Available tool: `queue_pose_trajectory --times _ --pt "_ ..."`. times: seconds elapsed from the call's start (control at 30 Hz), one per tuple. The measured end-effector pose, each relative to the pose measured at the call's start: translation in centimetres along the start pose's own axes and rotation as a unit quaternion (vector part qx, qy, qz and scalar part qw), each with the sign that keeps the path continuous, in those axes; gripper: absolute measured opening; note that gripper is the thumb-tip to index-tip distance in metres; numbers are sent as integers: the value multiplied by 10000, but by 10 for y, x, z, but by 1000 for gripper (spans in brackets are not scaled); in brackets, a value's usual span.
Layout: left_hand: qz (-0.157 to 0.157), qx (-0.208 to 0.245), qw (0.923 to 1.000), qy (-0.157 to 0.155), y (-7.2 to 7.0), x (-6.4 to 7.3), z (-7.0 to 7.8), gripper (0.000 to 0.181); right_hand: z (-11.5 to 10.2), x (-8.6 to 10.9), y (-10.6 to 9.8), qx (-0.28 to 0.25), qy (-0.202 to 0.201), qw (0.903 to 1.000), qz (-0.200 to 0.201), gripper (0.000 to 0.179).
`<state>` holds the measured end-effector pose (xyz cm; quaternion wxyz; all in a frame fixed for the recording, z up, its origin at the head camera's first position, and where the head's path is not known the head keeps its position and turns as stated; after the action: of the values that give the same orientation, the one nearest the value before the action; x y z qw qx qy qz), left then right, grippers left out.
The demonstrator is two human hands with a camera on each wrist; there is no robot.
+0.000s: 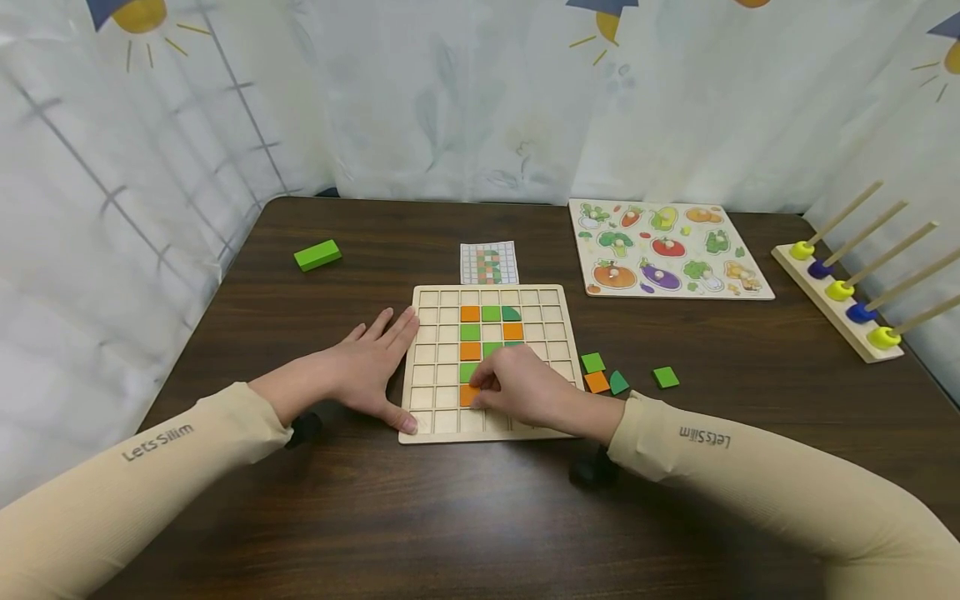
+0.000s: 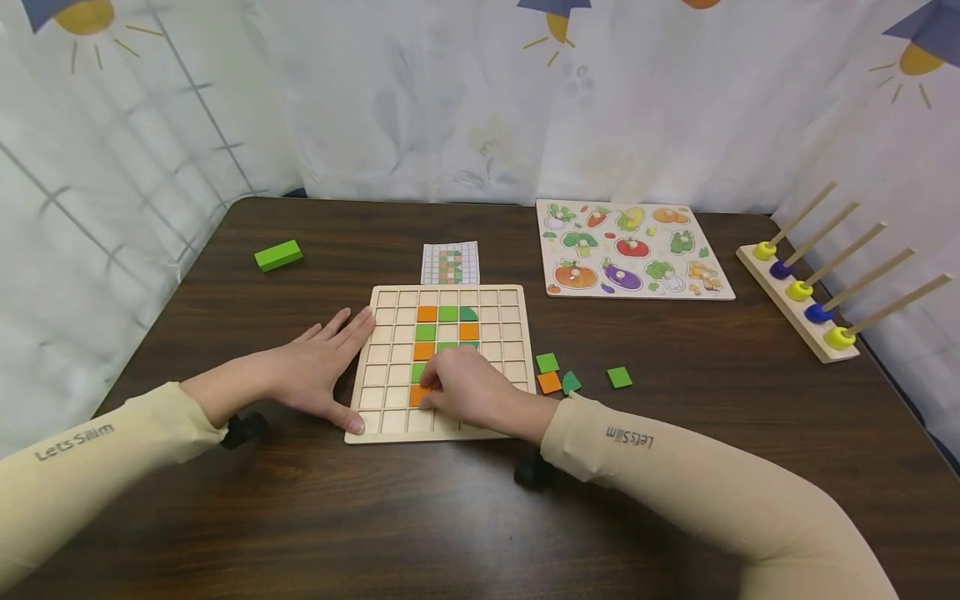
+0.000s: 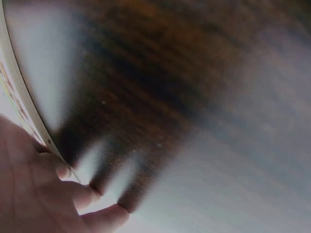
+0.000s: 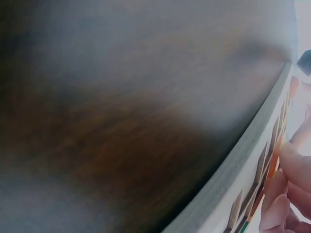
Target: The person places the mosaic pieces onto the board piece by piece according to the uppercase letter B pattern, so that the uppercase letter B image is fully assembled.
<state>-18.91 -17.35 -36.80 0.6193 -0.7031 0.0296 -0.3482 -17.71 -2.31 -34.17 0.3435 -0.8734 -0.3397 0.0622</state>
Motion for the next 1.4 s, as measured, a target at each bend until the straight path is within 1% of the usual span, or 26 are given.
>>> queue_pose_trajectory --times 0.23,0.37,0.47,0.57,0.63,0.73,0.9,1.03,1.13,1.23,1.33,1.4 --pt "16 -13 10000 -9 -1 0 0 146 -7 0 3 442 -291 9986 -36 11" --pt "5 -26 10000 -42 0 -1 -1 146 -6 1 2 480 -363 9982 -26 12" --pt "-8 -37 10000 -55 2 -1 -2 147 -5 7 -9 325 -342 9989 68 13" --pt "6 -36 10000 -42 2 0 -2 147 3 16 -31 161 -201 9993 271 11" --pt "30 -46 10000 -33 1 0 -1 147 14 23 -50 88 -63 9990 426 13" --pt "40 -52 10000 -38 1 1 -2 147 38 35 -78 42 127 9979 636 17" --pt "39 47 10000 -10 1 1 0 147 81 63 -122 185 423 9943 965 19" --pt "14 79 10000 -28 1 1 0 147 117 88 -149 254 829 9911 1013 20" --pt "20 51 10000 -33 1 2 -1 147 142 104 -160 207 1129 9893 903 22" --pt "41 44 10000 -28 1 2 -1 146 160 116 -164 180 1252 9895 703 24" --pt "36 40 10000 -30 1 1 -1 147 170 123 -165 165 1269 9905 512 24" --pt "45 42 10000 -27 1 1 0 147 174 126 -164 116 1229 9917 352 25"
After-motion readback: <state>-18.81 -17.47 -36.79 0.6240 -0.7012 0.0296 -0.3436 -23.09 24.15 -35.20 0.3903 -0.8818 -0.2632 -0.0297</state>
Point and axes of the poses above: each hand's wrist, its own x-axis away from the middle knuckle, its own y-axis out of the palm, z = x × y, the point moved 9 cm from there along -x, towards the middle knuckle, and after that the axes turned 15 degrees about -x, right-handed, at the moved point
